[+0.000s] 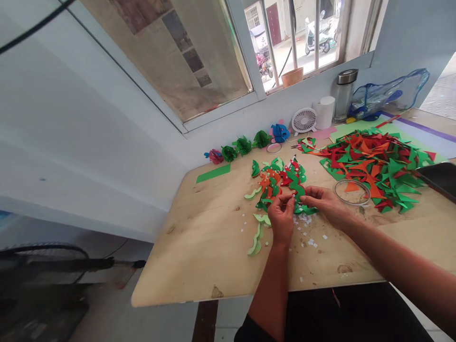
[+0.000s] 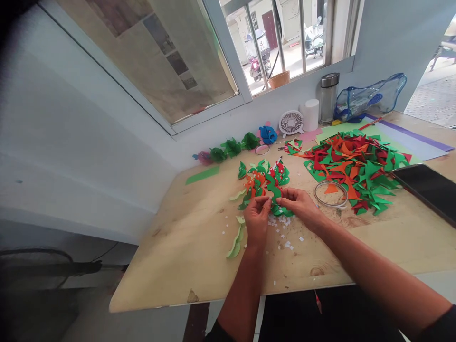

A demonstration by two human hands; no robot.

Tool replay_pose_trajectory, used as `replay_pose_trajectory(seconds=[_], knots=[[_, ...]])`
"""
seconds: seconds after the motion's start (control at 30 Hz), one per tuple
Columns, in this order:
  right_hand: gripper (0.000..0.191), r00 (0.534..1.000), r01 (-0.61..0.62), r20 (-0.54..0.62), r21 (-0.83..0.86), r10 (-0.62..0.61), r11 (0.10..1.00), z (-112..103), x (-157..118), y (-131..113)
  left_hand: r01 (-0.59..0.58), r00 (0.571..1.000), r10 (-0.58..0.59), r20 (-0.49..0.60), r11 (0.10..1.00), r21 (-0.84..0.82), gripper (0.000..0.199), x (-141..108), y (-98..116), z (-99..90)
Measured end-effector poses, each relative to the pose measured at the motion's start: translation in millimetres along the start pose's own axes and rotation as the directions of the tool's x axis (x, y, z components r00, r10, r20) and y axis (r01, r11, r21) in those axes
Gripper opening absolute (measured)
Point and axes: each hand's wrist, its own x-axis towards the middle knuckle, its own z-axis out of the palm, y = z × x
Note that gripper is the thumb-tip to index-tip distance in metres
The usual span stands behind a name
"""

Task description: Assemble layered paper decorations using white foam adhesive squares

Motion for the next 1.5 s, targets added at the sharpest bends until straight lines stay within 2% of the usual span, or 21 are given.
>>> replay_pose_trajectory(seconds=[0.2, 0.37, 0.53, 0.63, 0.73, 0.87, 1.13, 1.37, 1.5], knots=[[0.030, 0.998, -0.057, 0.035, 0.104, 0.054, 0.993, 0.1, 2.0, 7.0, -0.065, 0.997, 0.062, 0.038, 0.993, 0.096, 0.021, -2.4, 0.9, 1.5], [0.029, 0.999, -0.009, -0.030, 0.109, 0.013, 0.994, 2.7, 1.2, 3.1, -0.182, 0.983, 0.185, 0.007, 0.957, 0.228, 0.019, -5.6, 7.5, -1.7], [0.033, 0.993, 0.015, -0.114, 0.066, -0.007, 0.998, 3.7, -0.2, -4.5, -0.321, 0.939, 0.344, 0.030, 0.838, 0.442, 0.014, -7.7, 4.6, -2.8], [0.035, 0.991, 0.055, -0.120, -0.002, -0.055, 0.998, 3.3, -0.1, -5.2, -0.392, 0.908, 0.413, 0.073, 0.772, 0.501, 0.009, -7.7, 2.2, 0.2], [0.037, 0.985, 0.111, -0.123, -0.074, -0.120, 0.991, 3.2, 0.2, -3.8, -0.464, 0.872, 0.471, 0.137, 0.704, 0.537, 0.014, -7.2, 1.5, 2.8], [0.039, 0.977, 0.163, -0.113, -0.166, -0.183, 0.973, 3.6, 0.1, -1.2, -0.454, 0.872, 0.474, 0.124, 0.687, 0.567, 0.018, -6.6, 0.0, 2.8], [0.040, 0.972, 0.174, -0.113, -0.237, -0.205, 0.956, 2.1, 1.1, 3.5, -0.438, 0.883, 0.448, 0.137, 0.686, 0.581, 0.021, -5.6, -7.7, 0.4], [0.029, 0.955, 0.189, -0.128, -0.434, -0.268, 0.881, 1.1, -0.1, 6.7, -0.455, 0.872, 0.461, 0.164, 0.644, 0.615, 0.021, -3.7, -11.8, 2.1], [0.028, 0.959, 0.178, -0.131, -0.413, -0.251, 0.893, 1.8, -0.2, 7.7, -0.441, 0.877, 0.458, 0.148, 0.643, 0.626, 0.020, -4.3, -10.0, 3.6]])
